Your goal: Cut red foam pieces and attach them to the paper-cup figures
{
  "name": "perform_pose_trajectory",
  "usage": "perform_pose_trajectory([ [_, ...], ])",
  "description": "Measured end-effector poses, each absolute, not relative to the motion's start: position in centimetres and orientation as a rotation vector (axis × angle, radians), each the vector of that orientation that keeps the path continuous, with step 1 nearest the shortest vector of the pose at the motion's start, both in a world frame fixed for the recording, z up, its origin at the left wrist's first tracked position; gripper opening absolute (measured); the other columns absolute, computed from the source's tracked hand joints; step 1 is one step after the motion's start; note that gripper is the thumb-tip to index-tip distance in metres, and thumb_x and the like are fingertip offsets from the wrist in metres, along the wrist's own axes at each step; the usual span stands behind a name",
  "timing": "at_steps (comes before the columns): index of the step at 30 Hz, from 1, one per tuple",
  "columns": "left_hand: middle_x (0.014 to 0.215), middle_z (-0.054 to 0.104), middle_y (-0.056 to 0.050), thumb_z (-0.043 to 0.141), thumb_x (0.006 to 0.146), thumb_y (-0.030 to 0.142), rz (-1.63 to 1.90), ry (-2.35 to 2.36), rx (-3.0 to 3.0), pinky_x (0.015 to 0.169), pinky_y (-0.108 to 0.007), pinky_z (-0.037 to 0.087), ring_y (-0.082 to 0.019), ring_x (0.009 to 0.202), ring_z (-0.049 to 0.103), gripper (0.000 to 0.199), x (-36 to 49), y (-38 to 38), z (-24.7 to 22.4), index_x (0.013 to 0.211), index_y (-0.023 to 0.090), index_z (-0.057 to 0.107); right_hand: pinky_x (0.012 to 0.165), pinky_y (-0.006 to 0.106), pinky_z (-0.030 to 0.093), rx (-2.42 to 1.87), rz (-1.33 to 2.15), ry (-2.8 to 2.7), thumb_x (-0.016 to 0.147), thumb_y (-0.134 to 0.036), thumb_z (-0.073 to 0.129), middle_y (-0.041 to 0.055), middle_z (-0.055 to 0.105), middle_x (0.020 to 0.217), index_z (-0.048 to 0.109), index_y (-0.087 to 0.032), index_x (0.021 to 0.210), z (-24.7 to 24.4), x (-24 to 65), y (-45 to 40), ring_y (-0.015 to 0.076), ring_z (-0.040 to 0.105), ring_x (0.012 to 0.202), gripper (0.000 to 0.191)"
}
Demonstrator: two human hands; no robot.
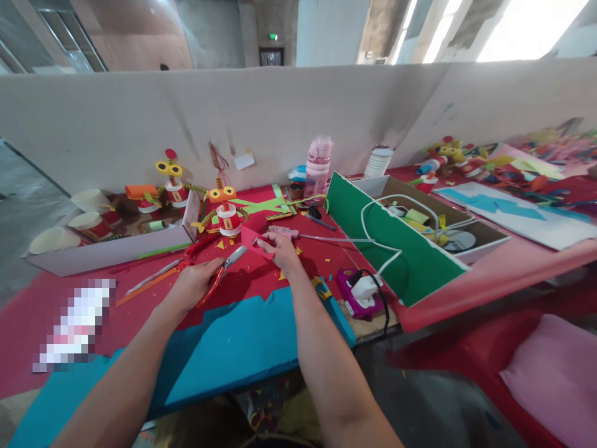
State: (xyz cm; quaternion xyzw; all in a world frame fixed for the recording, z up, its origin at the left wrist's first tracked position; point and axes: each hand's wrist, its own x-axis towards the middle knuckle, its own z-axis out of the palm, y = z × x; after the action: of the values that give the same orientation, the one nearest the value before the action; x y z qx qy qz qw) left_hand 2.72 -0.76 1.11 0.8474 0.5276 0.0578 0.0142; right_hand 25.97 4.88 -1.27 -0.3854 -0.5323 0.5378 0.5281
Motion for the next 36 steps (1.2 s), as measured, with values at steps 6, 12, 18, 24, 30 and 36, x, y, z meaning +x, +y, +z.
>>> perform_pose_trajectory([
  [6, 0.098, 0.067, -0.009, 0.041, 0.089, 0.025, 0.200, 1.631, 2.617, 0.069, -0.026, 0.041, -0.022, 0.091, 0.064, 0.028, 2.9, -0.7, 0.9, 0.114, 0.022, 0.052, 0.061, 0.025, 0.041, -0.915, 1.307, -1.267, 0.062, -0.042, 0.073, -0.0002, 0.063, 0.070, 0.065, -0.018, 0.077, -1.3, 25.9, 4.8, 0.0128, 0.054, 0.064, 0.030],
  [12, 0.093, 0.067, -0.008, 0.043, 0.087, 0.024, 0.249, 1.614, 2.549, 0.071, -0.024, 0.041, -0.020, 0.091, 0.063, 0.027, 3.1, -0.7, 0.8, 0.112, 0.022, 0.053, 0.060, 0.024, 0.040, -0.912, 1.293, -1.320, 0.063, -0.042, 0.072, -0.0011, 0.060, 0.067, 0.065, -0.017, 0.075, -1.0, 25.9, 4.7, 0.0123, 0.052, 0.063, 0.028],
  [18, 0.083, 0.066, -0.006, 0.040, 0.089, 0.024, 0.244, 1.564, 2.570, 0.063, -0.024, 0.038, -0.020, 0.079, 0.064, 0.021, 2.9, -0.7, 0.7, 0.106, 0.021, 0.052, 0.060, 0.024, 0.039, -0.919, 1.287, -1.333, 0.066, -0.039, 0.070, -0.0025, 0.057, 0.063, 0.065, -0.016, 0.076, -0.6, 25.9, 4.3, 0.0100, 0.048, 0.058, 0.026],
  [24, 0.088, 0.067, -0.008, 0.041, 0.088, 0.025, 0.252, 1.570, 2.565, 0.066, -0.024, 0.038, -0.021, 0.083, 0.064, 0.021, 3.0, -0.9, 1.0, 0.106, 0.022, 0.052, 0.057, 0.023, 0.039, -0.966, 1.201, -1.374, 0.068, -0.035, 0.066, -0.0031, 0.055, 0.061, 0.065, -0.017, 0.074, -0.3, 25.8, 4.2, 0.0091, 0.045, 0.055, 0.020],
  [30, 0.087, 0.067, -0.007, 0.042, 0.088, 0.028, 0.224, 1.585, 2.571, 0.064, -0.024, 0.038, -0.021, 0.083, 0.064, 0.021, 3.1, -0.9, 1.2, 0.106, 0.023, 0.052, 0.062, 0.025, 0.045, -0.997, 1.215, -1.405, 0.069, -0.032, 0.064, -0.0005, 0.062, 0.070, 0.066, -0.018, 0.076, -0.6, 25.6, 4.3, 0.0115, 0.054, 0.063, 0.016],
  [36, 0.082, 0.066, -0.007, 0.040, 0.090, 0.029, 0.214, 1.587, 2.552, 0.063, -0.024, 0.038, -0.020, 0.079, 0.064, 0.023, 2.9, -0.9, 1.1, 0.108, 0.022, 0.052, 0.069, 0.027, 0.046, -1.004, 1.180, -1.528, 0.071, -0.030, 0.062, 0.0009, 0.067, 0.078, 0.068, -0.018, 0.080, -1.5, 25.6, 4.7, 0.0151, 0.059, 0.074, 0.016],
])
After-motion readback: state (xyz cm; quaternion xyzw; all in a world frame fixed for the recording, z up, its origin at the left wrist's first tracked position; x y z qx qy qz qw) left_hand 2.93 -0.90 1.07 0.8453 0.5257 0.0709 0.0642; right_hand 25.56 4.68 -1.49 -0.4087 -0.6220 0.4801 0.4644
